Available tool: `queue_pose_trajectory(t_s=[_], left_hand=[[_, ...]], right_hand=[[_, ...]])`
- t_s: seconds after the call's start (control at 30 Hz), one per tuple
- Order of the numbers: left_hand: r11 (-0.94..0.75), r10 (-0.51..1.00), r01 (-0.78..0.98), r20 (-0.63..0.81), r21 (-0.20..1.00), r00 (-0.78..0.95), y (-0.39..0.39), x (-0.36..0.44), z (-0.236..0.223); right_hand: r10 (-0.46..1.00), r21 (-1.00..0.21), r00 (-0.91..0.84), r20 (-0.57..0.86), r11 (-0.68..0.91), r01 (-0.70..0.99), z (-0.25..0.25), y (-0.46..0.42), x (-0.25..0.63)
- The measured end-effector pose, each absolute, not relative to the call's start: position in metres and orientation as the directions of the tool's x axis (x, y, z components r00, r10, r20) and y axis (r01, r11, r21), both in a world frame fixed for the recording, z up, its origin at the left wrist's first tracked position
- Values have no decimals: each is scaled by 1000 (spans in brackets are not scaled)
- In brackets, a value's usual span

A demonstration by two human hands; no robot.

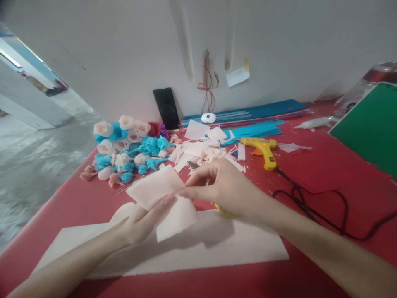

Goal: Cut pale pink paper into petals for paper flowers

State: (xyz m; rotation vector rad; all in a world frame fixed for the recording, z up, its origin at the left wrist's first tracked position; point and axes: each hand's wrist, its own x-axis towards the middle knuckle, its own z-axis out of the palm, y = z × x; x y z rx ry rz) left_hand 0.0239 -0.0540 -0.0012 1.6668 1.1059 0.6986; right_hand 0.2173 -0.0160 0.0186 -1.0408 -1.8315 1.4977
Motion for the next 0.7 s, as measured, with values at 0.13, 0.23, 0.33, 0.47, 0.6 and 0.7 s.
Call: queue_pose_trajectory(t_s=[0.13, 0.23, 0.33, 0.47, 0.6, 0.7], left_hand=[[77, 955, 255, -145, 964, 261, -57, 24, -4], [155, 956, 180, -194, 971, 221, -57, 24, -3], [151, 962, 129, -176, 980, 210, -56, 25, -3], [158, 962, 120, -180, 980, 205, -58, 24, -4], [150, 956, 151, -182, 977, 228, -60, 22, -1], [121, 957, 150, -156, 981, 244, -58, 21, -3]], right_hand=[[904, -973, -425, 52, 143, 184, 26, -14, 222], [923, -954, -337, 185, 251, 163, 31, -15, 224], [866, -928, -441, 237, 336, 161, 31, -19, 221], [815, -922, -523, 249, 364, 128, 27, -26, 212], [843, -953, -493, 214, 292, 85, 27, -29, 208], [862, -967, -478, 169, 239, 88, 28, -30, 208]])
